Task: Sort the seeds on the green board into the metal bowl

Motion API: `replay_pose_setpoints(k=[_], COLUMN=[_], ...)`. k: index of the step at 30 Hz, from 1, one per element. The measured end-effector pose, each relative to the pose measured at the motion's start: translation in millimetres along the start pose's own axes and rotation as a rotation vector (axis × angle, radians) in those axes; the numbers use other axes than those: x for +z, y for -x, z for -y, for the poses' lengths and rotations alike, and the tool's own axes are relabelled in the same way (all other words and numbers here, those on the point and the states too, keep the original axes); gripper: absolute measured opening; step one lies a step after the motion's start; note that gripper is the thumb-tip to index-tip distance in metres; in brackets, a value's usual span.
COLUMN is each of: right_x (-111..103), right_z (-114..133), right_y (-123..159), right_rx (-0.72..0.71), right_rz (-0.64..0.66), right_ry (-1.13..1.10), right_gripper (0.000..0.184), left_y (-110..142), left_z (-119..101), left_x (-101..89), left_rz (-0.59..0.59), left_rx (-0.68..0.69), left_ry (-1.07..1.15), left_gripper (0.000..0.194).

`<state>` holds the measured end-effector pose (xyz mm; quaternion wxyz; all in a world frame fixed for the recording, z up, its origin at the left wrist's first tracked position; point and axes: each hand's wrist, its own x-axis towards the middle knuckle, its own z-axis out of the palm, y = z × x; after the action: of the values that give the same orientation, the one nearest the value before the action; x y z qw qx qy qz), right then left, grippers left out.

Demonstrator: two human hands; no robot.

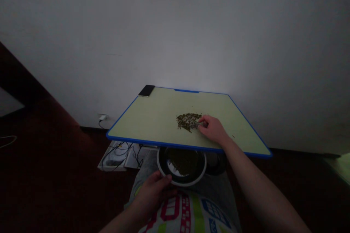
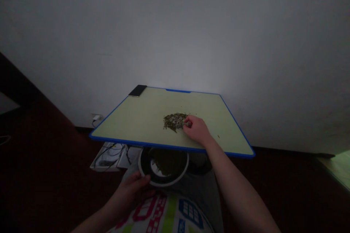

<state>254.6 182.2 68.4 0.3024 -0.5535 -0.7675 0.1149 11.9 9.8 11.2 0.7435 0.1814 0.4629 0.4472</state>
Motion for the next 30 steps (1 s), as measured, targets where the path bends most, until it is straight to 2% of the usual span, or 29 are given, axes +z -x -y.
replay_pose_setpoints(k=[5, 12, 22, 30], right_x=[4, 6, 7, 7], right_z=[-4, -2, -2, -2], right_y=[11, 10, 14, 14], right_rx=[-0.002, -0.018, -0.081, -0.077], right_rz=[-0.049, -0.036, 0.030, 0.005], right_ry=[-0.020, -0.001, -0.039, -0.021], right_gripper=[0.018, 0.023, 0.025, 0.025], left_y=[1, 2, -4, 0], left_z=[-3, -3, 2, -3], left_x=[2.8, 5.7, -1.5, 1.9], left_rz=[-0.027, -0.031, 0.023, -0.010], left_rx=[-0.009, -0.014, 0.006, -0.014], left_ry=[-0.014, 0.013, 0.024, 0.003], left_gripper=[0.032, 0.042, 0.035, 0.035])
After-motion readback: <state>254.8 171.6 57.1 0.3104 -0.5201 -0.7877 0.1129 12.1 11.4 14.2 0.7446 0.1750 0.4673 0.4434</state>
